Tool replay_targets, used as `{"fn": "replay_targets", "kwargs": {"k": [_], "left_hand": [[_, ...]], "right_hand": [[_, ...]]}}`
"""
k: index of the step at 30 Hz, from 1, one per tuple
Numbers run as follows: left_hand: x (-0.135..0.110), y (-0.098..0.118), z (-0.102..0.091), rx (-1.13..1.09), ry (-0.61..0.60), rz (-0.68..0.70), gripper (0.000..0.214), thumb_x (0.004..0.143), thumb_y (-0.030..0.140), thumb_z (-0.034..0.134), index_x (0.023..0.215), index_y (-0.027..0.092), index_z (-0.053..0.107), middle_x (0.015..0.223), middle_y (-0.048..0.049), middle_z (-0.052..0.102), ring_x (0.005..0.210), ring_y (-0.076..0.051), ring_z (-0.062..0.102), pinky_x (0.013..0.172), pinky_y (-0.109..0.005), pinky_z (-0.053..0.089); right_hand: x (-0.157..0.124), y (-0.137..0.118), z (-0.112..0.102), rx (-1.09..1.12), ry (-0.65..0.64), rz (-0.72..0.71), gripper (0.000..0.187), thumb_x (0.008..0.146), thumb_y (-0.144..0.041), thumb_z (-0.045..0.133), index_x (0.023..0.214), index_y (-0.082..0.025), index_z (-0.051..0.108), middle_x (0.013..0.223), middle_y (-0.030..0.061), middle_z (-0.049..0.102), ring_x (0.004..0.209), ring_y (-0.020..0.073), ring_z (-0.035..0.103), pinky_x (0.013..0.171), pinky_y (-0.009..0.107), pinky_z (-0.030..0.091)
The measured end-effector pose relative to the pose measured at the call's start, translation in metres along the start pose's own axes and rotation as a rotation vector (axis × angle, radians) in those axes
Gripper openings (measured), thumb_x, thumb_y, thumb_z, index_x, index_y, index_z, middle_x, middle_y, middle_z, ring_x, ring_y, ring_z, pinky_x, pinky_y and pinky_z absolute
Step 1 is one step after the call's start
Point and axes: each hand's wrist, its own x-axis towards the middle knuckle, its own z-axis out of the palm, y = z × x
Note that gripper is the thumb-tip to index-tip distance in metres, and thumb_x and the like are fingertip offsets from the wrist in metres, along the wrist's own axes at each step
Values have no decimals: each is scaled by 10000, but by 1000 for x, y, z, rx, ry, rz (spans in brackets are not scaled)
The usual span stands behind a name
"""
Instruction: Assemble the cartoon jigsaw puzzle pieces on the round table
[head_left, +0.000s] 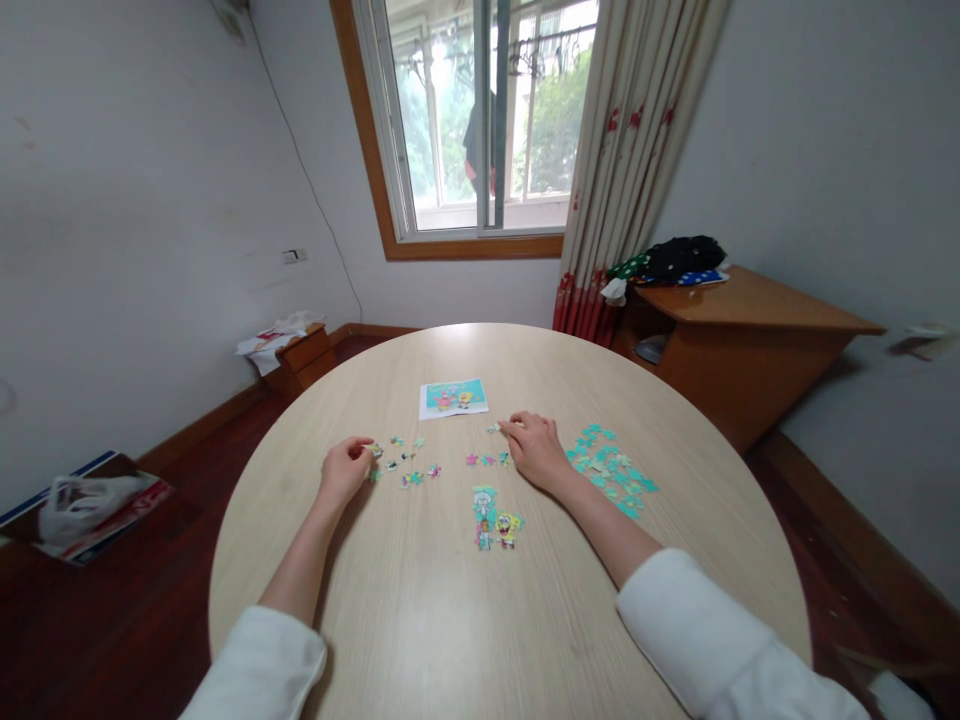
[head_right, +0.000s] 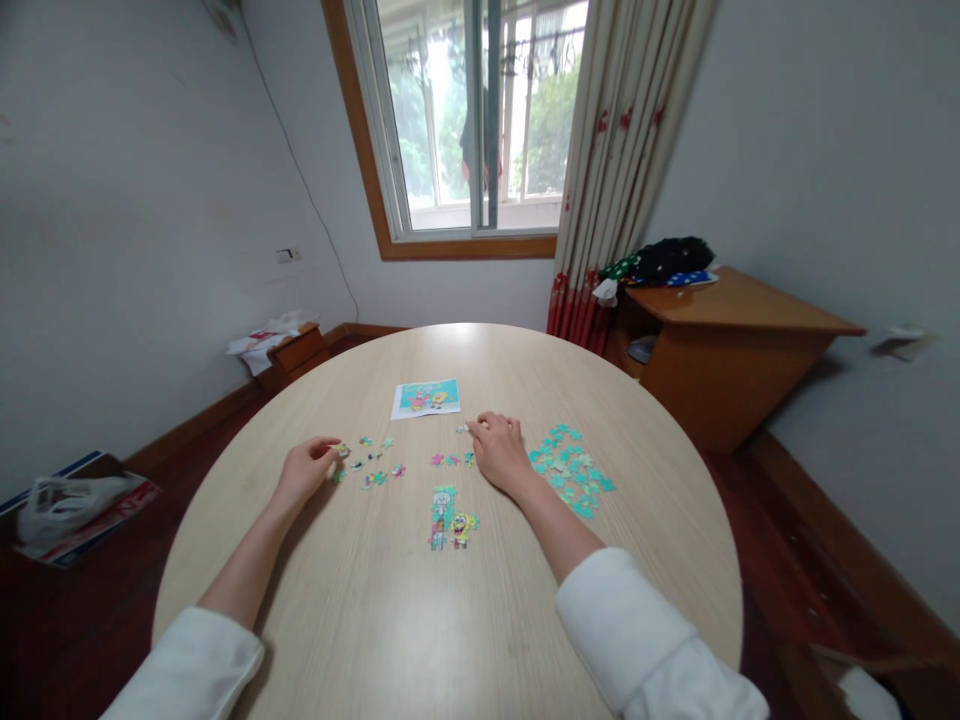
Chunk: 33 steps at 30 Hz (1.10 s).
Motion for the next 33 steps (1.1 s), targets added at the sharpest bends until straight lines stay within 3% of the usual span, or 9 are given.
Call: {"fn": "replay_targets", "kwargs": {"k": [5,19,26,33], "left_hand": [[0,0,2,19,-18,0,327,646,301,547,890,162,715,682,-42,712,675,-192,640,632,-270,458],[-1,0,2,25,-25,4,291,652,295,577,871,169,721,733,-49,724,723,-204,654,678,-288,473],[0,-2,2,30,-27,22,281,659,302,571,850,165,724,742,-56,726,737,-209,655,685,-291,477],[2,-5,2,50,-37,21,275,667,299,571,853,166,723,757,-53,729,745,-207,658,694,-287,479]], "right_hand": [[3,-7,4,-58,-66,-9,351,918,-178,423,1220,-205,600,1255,137,584,1149,257,485,953,413,258],[5,1,4,20,-49,4,237,889,-156,475,940,-186,704,1037,92,697,1005,208,583,918,386,264],[4,2,4,-10,-28,10,228,897,-157,493,1008,-179,691,1058,97,685,1024,211,577,901,374,279],[5,5,6,-32,-35,8,188,909,-192,506,943,-176,690,1036,96,684,982,203,580,869,359,276]]}}
